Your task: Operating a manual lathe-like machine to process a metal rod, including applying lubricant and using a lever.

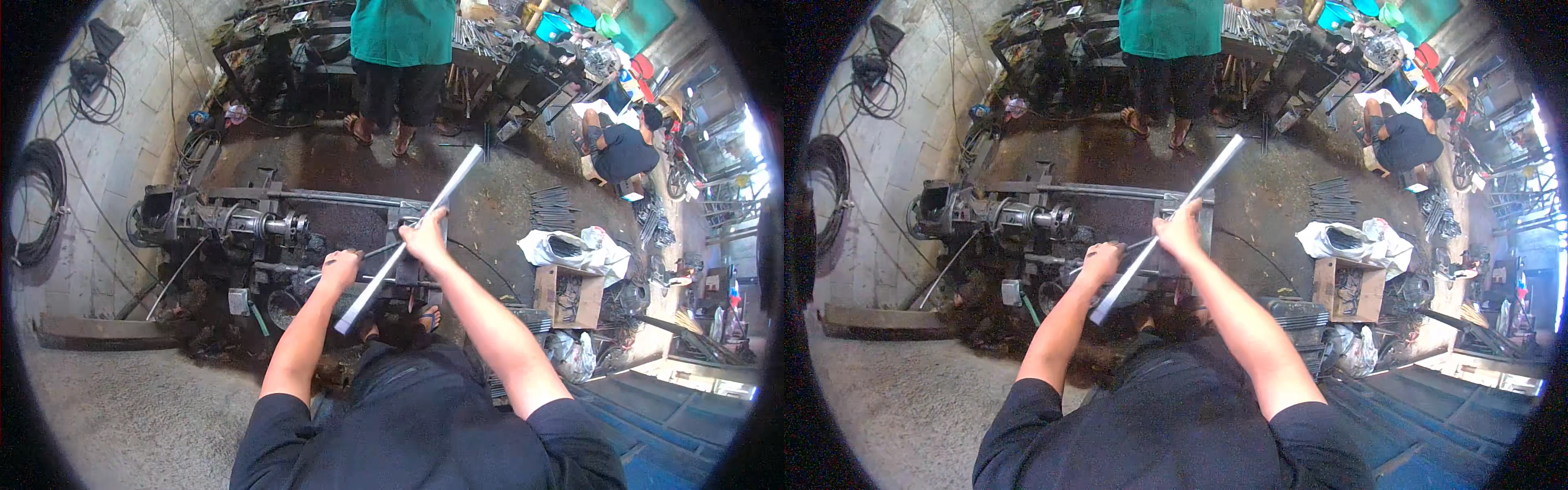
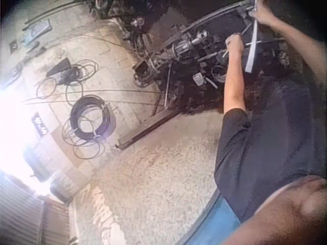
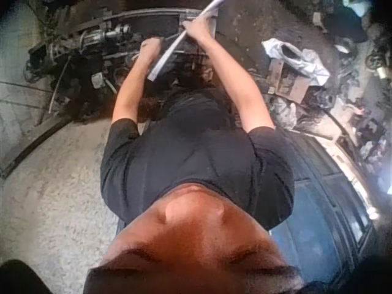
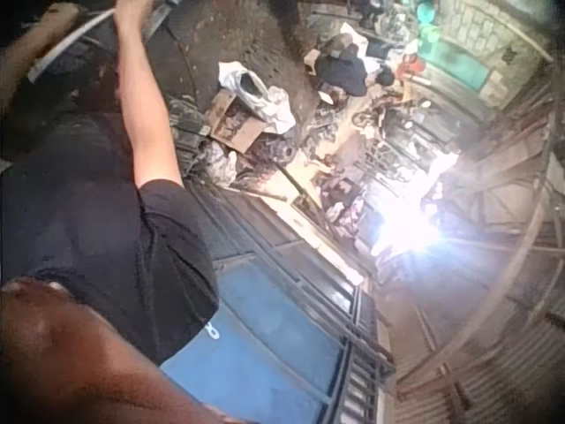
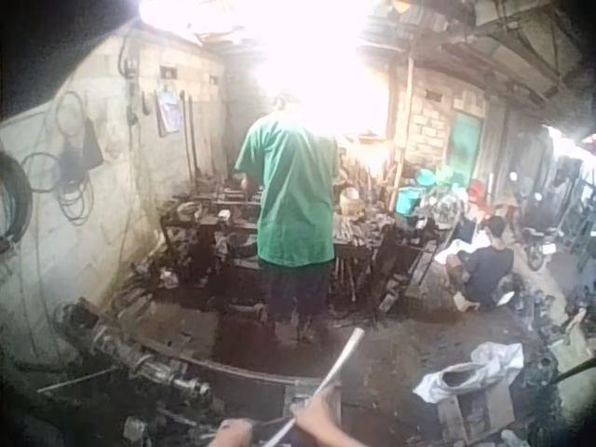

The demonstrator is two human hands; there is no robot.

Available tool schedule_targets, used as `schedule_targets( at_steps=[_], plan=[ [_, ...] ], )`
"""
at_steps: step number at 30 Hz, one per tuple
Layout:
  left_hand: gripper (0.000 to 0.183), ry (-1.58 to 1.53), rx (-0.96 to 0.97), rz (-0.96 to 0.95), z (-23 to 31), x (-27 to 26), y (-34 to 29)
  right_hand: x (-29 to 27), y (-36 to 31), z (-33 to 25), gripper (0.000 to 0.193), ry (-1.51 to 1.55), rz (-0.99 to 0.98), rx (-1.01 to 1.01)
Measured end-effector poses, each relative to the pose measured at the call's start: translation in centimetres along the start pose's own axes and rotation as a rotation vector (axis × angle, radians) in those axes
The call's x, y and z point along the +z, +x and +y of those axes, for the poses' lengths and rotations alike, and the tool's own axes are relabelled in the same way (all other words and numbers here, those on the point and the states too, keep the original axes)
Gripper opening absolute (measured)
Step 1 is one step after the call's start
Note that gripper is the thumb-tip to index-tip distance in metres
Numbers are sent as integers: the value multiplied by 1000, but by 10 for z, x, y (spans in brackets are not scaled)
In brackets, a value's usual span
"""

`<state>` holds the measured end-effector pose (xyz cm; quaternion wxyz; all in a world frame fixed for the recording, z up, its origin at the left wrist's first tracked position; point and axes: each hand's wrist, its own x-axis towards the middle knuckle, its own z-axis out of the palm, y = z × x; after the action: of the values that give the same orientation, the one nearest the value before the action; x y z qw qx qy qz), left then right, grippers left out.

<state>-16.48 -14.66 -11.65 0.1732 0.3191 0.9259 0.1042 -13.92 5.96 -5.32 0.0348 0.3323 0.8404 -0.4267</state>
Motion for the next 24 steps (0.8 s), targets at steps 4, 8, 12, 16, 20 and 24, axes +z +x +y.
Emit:
schedule_targets(
  at_steps=[4, 8, 12, 16, 20, 24],
  plan=[
    [19, 23, 29, -3, -19, 6, -2, -41, 1, -30, 82, -507, -325, -234],
    [19, -35, -88, -123, -23, 8, -1, -53, 1, -29, 47, -852, -297, -513],
    [16, -140, 2, 11, -30, 18, -8, -58, 10, -21, 38, -966, -98, -684],
    [20, -84, -28, -135, -56, 20, -20, -50, -6, -32, 39, -729, -22, -779],
    [20, -254, 30, -286, -105, 16, -52, -42, -59, -48, 40, -301, -36, -774],
    [25, -573, 57, -402, -134, 12, -100, 0, -121, -36, 28, 11, -192, -623]
  ],
)
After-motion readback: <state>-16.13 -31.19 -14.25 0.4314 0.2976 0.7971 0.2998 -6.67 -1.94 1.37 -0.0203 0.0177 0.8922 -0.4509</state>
